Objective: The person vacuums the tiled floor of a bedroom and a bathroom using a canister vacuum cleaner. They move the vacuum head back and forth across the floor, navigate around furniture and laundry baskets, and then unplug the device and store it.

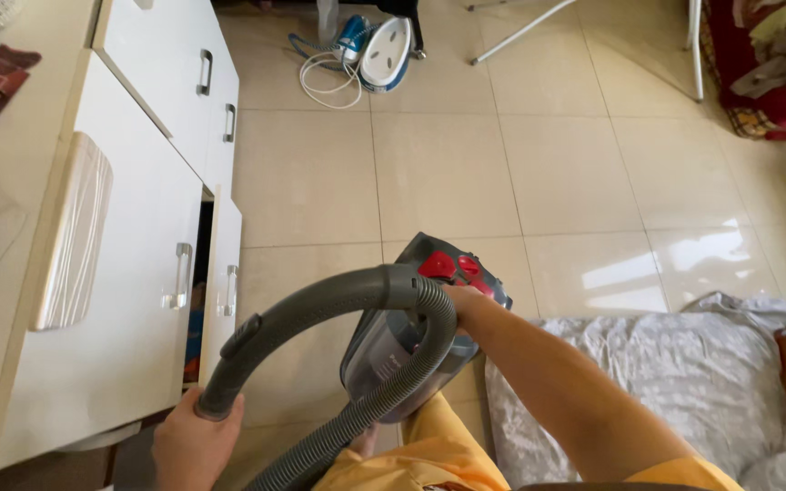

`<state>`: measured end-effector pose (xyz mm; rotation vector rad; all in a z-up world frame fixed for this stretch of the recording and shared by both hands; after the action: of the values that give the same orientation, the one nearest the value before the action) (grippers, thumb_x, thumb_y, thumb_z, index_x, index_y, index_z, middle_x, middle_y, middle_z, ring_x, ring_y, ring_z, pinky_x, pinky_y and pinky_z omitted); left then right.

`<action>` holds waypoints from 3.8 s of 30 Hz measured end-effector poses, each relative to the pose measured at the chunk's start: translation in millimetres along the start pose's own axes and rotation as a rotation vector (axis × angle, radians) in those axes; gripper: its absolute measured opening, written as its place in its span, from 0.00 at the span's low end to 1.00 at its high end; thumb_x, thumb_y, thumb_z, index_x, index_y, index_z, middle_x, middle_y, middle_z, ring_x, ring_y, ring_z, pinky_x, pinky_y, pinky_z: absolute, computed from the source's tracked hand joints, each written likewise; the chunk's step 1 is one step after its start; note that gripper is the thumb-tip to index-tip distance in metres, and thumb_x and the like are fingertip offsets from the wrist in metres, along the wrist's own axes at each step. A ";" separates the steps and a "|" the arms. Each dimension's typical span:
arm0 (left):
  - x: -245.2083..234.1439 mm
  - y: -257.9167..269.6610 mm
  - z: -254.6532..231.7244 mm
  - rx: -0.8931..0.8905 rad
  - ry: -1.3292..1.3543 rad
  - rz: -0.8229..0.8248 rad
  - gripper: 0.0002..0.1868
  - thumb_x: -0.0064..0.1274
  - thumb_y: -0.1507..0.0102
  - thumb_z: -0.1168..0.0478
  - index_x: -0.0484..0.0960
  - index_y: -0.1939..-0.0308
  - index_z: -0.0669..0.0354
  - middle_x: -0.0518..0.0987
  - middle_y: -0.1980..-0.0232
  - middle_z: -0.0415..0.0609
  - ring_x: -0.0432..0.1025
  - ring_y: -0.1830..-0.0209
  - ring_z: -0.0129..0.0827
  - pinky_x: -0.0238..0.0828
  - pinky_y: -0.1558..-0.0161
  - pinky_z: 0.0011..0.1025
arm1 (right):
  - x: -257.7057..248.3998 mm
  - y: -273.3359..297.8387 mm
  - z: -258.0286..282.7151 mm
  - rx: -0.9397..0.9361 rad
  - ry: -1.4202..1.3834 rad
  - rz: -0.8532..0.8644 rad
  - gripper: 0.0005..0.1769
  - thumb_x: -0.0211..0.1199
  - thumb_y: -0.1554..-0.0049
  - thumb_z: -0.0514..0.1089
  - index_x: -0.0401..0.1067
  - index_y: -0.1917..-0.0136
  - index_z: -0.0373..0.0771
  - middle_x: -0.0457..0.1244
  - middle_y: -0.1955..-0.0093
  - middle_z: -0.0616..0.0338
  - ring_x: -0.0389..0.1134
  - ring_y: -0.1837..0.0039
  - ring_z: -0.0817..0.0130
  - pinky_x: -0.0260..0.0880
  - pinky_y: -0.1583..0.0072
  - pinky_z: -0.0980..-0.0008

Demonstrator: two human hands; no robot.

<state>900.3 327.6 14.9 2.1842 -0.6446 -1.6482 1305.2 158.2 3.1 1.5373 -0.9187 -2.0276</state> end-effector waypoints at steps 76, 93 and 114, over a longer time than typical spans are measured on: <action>-103.9 -386.5 -575.6 0.033 0.821 -0.399 0.13 0.62 0.49 0.61 0.83 0.64 0.67 0.82 0.72 0.59 0.80 0.71 0.49 0.75 0.62 0.41 | -462.9 -357.3 -335.6 -0.069 0.016 0.071 0.31 0.62 0.52 0.33 0.71 0.34 0.43 0.66 0.36 0.45 0.66 0.31 0.51 0.68 0.33 0.60; -222.1 -572.2 -758.3 0.415 0.874 -0.377 0.10 0.59 0.47 0.62 0.81 0.66 0.66 0.82 0.73 0.56 0.78 0.72 0.45 0.73 0.62 0.40 | -550.3 -433.4 -511.4 0.416 -0.304 -0.029 0.28 0.66 0.65 0.35 0.76 0.47 0.32 0.70 0.51 0.40 0.73 0.43 0.51 0.75 0.44 0.63; -353.2 -816.8 -878.4 0.468 1.083 -0.675 0.10 0.65 0.44 0.64 0.78 0.68 0.65 0.78 0.74 0.45 0.71 0.75 0.27 0.70 0.66 0.31 | -640.3 -643.7 -594.8 0.497 -0.309 -0.071 0.13 0.69 0.65 0.42 0.78 0.64 0.35 0.71 0.55 0.40 0.73 0.46 0.51 0.75 0.46 0.64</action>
<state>1791.3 1197.9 125.4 3.3441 0.0692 -0.2299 2092.5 892.6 -133.7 1.5261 -1.6069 -2.2406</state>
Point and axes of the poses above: each hand's wrist, its own y-axis away from the middle knuckle, its own x-axis out of the palm, z = x × y, the point moved 2 cm from there along -y, towards the middle knuckle
